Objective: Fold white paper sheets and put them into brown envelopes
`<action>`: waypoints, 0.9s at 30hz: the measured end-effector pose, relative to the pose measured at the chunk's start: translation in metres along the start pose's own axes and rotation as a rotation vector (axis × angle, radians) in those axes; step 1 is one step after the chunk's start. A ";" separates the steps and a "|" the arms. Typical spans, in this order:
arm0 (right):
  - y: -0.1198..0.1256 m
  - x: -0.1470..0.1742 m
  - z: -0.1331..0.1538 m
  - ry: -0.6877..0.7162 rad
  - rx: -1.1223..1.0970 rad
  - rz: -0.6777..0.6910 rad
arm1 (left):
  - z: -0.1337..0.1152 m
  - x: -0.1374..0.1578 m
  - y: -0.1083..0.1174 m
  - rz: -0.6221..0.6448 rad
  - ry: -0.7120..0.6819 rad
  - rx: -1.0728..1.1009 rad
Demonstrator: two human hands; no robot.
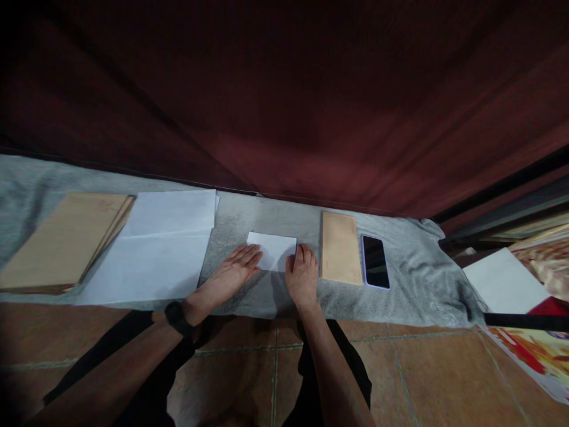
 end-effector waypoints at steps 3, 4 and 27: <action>0.006 -0.006 -0.002 -0.076 -0.026 0.045 | -0.009 -0.001 0.001 -0.006 -0.032 0.004; 0.007 -0.008 -0.002 -0.100 -0.037 0.065 | -0.011 -0.001 0.002 -0.009 -0.028 0.009; -0.001 -0.014 0.008 -0.390 -1.216 0.222 | 0.002 -0.006 0.049 -0.436 0.440 0.828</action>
Point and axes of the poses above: each hand's wrist, its own x-axis away from the middle knuckle, its own y-axis out of the back of the hand, z = x × y, the point moved 8 cm from there along -x, towards the middle knuckle, and after that the axes turned 1 degree about -z, right-handed, at the moved point
